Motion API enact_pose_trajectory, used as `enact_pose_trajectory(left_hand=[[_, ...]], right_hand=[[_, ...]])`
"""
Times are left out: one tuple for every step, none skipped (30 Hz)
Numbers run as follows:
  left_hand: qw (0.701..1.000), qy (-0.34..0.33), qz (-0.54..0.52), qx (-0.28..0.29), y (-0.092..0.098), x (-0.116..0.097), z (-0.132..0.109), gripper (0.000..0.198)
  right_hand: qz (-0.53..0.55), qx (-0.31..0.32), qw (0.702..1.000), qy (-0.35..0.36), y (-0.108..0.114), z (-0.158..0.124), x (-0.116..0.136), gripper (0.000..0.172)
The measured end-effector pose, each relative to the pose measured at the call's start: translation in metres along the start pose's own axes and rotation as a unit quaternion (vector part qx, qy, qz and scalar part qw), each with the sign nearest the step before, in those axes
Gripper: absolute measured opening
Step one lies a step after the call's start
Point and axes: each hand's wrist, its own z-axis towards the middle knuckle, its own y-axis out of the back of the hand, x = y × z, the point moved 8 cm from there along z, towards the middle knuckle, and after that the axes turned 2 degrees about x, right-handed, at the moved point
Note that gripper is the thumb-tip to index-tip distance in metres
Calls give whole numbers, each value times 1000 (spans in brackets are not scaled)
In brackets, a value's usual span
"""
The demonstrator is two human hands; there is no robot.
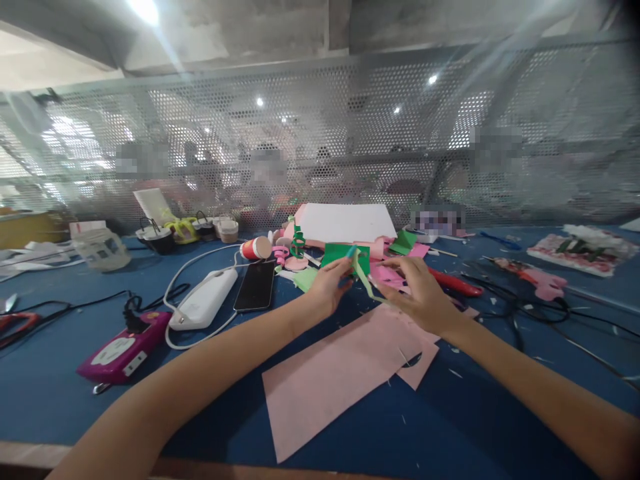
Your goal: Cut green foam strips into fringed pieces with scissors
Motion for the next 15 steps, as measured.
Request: enact_pose_trajectory(left_hand=[[1000, 2, -2, 12, -6, 3, -4, 20], [1000, 0, -4, 26, -11, 5, -7, 20], [999, -5, -6, 43, -17, 6, -11, 20], [998, -11, -8, 63, -22, 7, -14, 19], [997, -12, -5, 79, -25, 8, -17, 18], [996, -12, -1, 90, -27, 10, -19, 18], [995, -10, 3, 97, -28, 11, -20, 18], [995, -6, 7, 99, -27, 12, -20, 18], [995, -7, 11, 99, -25, 13, -20, 18], [995, -11, 17, 101, -24, 12, -19, 20], [994, -18, 28, 108, -22, 11, -18, 22], [992, -29, 45, 117, -22, 9, -16, 25], [988, -44, 67, 129, -22, 7, -15, 28], [984, -61, 92, 141, -22, 4, -14, 31], [978, -80, 119, 151, -23, 1, -14, 33]], right_hand=[[25, 4, 1000, -3, -3, -1, 4, 41], [53, 10, 998, -14, -6, -1, 7, 43], [87, 28, 995, -30, -11, -2, 8, 42], [120, 46, 991, -44, -16, -2, 9, 41], [149, 63, 985, -57, -21, -3, 8, 38], [173, 78, 979, -70, -26, -4, 6, 34], [192, 86, 974, -81, -29, -4, 3, 30], [206, 90, 970, -93, -32, -5, -2, 26], [216, 94, 966, -103, -34, -5, -6, 22], [226, 99, 963, -111, -36, -5, -11, 20], [232, 106, 960, -117, -38, -5, -15, 19], [235, 115, 958, -119, -40, -5, -18, 18], [236, 126, 956, -119, -42, -6, -20, 19], [235, 140, 954, -120, -44, -6, -22, 19], [231, 152, 953, -122, -45, -7, -22, 19]])
